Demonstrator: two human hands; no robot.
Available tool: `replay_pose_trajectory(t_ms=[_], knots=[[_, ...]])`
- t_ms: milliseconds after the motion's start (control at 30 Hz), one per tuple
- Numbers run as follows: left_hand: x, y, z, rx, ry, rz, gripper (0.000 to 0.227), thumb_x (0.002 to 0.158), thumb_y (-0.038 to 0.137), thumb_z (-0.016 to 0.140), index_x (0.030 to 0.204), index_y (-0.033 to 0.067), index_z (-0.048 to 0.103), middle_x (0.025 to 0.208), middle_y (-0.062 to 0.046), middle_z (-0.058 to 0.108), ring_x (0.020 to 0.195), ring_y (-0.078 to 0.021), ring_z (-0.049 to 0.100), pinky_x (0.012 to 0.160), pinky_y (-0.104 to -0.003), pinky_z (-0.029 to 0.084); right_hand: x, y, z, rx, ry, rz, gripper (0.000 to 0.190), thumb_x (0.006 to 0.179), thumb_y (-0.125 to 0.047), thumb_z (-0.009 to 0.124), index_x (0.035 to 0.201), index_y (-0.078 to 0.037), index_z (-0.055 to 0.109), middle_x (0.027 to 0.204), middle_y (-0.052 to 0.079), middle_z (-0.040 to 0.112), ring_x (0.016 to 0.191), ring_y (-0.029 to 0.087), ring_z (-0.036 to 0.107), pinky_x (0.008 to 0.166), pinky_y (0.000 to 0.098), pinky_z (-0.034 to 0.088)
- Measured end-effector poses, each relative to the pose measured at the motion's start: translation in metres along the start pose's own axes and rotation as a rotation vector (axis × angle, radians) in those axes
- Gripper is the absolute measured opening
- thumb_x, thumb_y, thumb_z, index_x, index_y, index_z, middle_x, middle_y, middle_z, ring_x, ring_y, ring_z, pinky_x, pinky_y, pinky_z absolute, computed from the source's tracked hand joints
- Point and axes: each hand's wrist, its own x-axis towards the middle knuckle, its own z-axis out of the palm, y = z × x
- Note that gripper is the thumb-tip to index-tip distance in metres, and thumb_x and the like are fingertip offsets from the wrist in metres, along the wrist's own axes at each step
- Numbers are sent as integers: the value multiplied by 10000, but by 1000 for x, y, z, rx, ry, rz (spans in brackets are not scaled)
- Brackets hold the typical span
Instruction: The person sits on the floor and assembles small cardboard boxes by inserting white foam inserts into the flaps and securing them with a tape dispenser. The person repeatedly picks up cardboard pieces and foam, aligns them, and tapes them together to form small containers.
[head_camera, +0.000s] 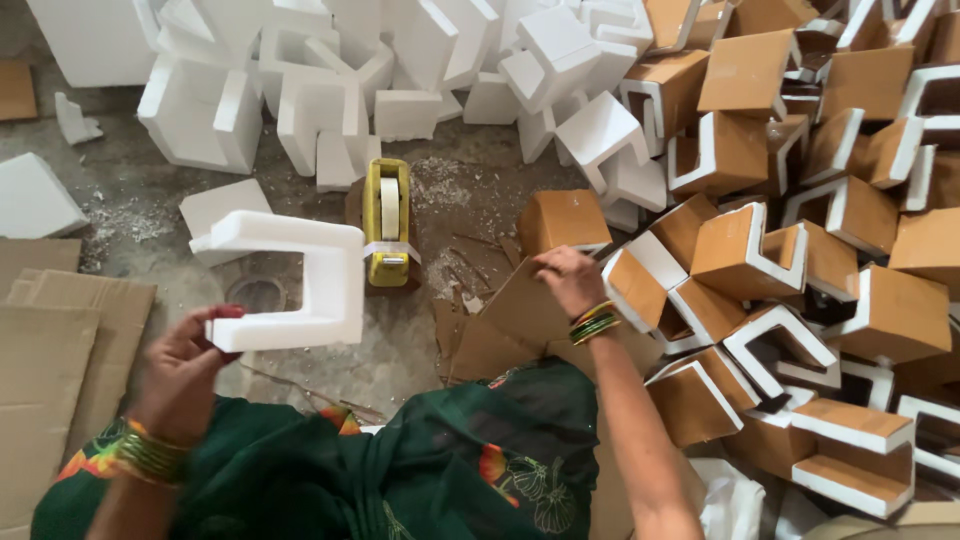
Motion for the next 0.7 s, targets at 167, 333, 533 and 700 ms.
replay_pose_trajectory(t_ms=[167,333,533,700], knots=[[-9,-45,7,-553,16,24,343,921,-59,567,1239,66,601,1208,-79,710,1084,-213,707,1006,-498,584,5,-60,-92,269,470,129,208,897,36,758,1090,-42,755,999,57,767,851,139,713,735,268,575],[-7,-31,-7,-725,-39,254,282,1088,-21,585,1348,88,569,1063,-13,682,1106,-191,675,1047,-484,581,-10,-129,-143,984,562,126,164,1057,-44,599,1154,12,719,986,62,742,800,135,632,702,266,512],[-12,-13,-15,-743,139,491,408,1080,5,590,1453,153,513,1197,0,672,1130,-196,675,988,-437,601,-4,-232,-74,896,0,-221,325,1059,-36,541,1364,12,642,1225,96,705,1066,141,667,965,270,550],[-19,-4,-29,340,554,899,371,1011,57,577,1379,70,536,1315,-110,603,1167,-312,623,1029,-521,546,-5,-270,-44,1110,-24,-99,487,1076,-140,626,1508,39,493,1385,143,667,1228,191,639,1072,317,528]])
